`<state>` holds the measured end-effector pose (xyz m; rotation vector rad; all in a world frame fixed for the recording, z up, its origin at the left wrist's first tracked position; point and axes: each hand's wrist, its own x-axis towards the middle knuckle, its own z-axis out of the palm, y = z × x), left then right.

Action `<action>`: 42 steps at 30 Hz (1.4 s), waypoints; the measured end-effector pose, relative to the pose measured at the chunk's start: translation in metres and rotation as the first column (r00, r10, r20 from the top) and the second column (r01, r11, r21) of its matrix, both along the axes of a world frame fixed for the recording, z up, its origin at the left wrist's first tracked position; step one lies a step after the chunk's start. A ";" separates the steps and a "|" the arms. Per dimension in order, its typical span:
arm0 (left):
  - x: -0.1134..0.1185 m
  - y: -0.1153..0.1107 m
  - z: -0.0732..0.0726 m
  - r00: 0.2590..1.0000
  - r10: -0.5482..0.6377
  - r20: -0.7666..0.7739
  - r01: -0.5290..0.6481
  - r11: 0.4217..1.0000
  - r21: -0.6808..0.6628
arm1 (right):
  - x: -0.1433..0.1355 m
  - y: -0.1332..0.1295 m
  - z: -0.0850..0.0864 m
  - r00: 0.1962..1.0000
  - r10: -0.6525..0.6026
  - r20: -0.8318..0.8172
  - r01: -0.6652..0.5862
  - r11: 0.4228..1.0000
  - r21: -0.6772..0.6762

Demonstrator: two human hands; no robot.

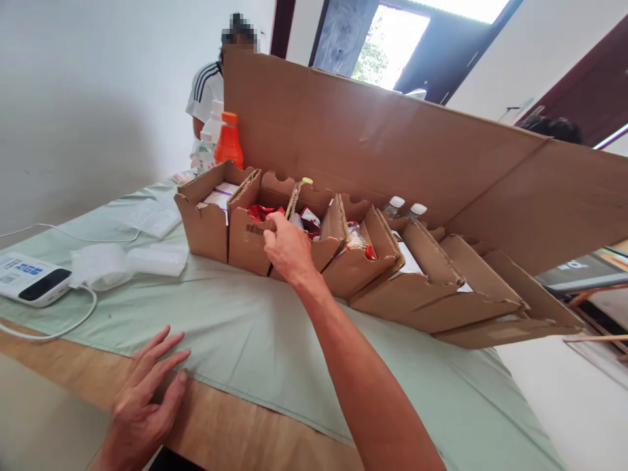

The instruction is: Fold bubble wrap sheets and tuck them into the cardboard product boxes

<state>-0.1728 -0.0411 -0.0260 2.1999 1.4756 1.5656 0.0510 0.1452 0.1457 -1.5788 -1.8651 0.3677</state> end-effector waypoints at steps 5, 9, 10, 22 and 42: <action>0.002 0.000 -0.001 0.996 0.016 0.089 -0.012 0.999 -0.042 | -0.014 -0.015 -0.006 0.999 -0.029 -0.044 0.031 0.998 0.053; -0.001 0.000 -0.002 0.983 0.064 0.171 -0.047 0.994 -0.103 | -0.019 -0.086 -0.003 0.997 0.061 -0.040 -0.060 0.997 0.040; -0.002 0.000 -0.002 0.978 0.079 0.191 -0.054 0.990 -0.132 | -0.015 -0.108 -0.001 0.995 0.091 -0.039 -0.090 0.996 0.020; 0.018 -0.032 0.018 0.880 -0.031 0.474 0.274 0.848 -0.454 | 0.155 -0.282 -0.024 0.938 -0.262 -0.228 0.262 0.965 -0.030; 0.135 0.053 0.026 0.852 -0.288 0.436 0.500 0.691 -0.521 | 0.185 -0.219 -0.112 0.824 -0.474 -0.311 0.458 0.880 -0.127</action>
